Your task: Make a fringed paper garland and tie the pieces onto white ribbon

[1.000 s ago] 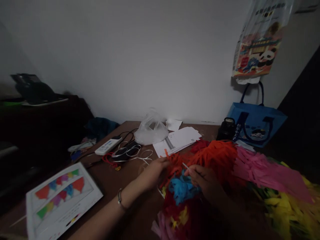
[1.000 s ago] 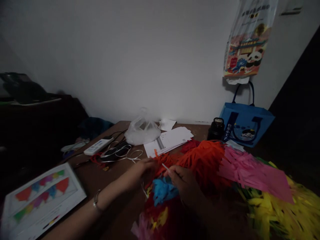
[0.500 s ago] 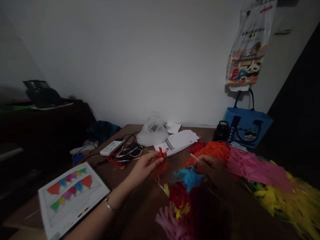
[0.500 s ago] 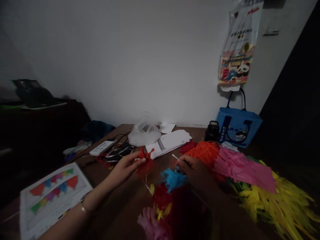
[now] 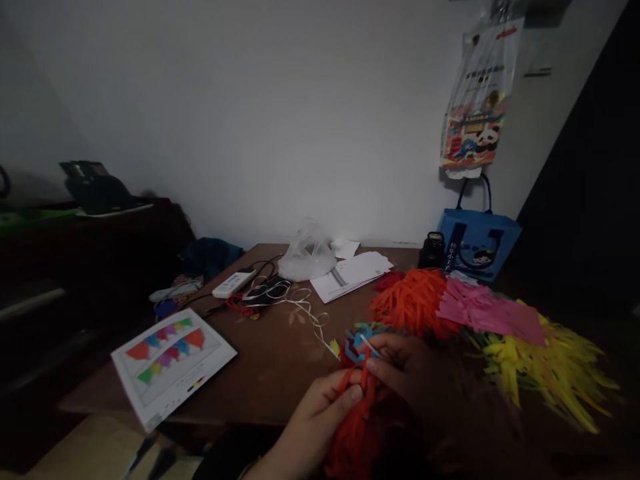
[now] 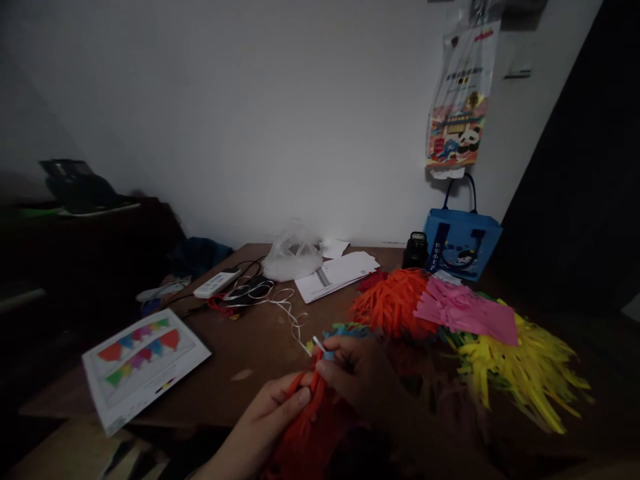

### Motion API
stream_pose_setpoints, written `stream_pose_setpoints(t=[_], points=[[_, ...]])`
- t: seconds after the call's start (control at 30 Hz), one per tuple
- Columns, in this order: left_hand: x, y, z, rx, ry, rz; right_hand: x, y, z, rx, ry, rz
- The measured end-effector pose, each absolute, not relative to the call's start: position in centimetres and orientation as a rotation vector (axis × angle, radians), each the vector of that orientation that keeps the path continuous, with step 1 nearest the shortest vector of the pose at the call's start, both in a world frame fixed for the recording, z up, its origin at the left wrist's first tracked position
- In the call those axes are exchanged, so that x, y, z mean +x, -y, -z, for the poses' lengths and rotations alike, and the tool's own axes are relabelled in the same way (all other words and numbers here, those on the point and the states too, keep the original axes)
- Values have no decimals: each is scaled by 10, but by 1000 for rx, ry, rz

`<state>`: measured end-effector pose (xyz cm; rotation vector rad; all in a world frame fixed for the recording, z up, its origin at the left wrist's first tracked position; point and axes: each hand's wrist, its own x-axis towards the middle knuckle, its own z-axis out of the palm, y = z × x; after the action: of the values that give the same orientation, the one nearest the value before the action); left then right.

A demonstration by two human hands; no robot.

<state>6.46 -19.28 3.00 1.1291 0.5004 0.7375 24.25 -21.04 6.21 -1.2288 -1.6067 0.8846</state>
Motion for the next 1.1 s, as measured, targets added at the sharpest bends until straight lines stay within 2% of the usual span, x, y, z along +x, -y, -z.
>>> stream_pose_setpoints(t=[0.17,0.4,0.63,0.73,0.9,1.1], points=[[66,205,-20,1065,-515,-794,239,214,-47,-1059,1517,-1176],[62,212,-12,1101,-562,-796,236,217,-43,-1001,1527,-1203],[59,213,-5,1534,-705,-904,223,216,-27,-1259,1585,-929],[57,211,3,1334,-725,-914,229,215,-25,-1278,1645,-926],[53,208,12,926,-658,-921,239,221,-28,-1258,1753,-652],[52,210,15,874,-646,-926,228,229,-28,-1242,1830,-648]])
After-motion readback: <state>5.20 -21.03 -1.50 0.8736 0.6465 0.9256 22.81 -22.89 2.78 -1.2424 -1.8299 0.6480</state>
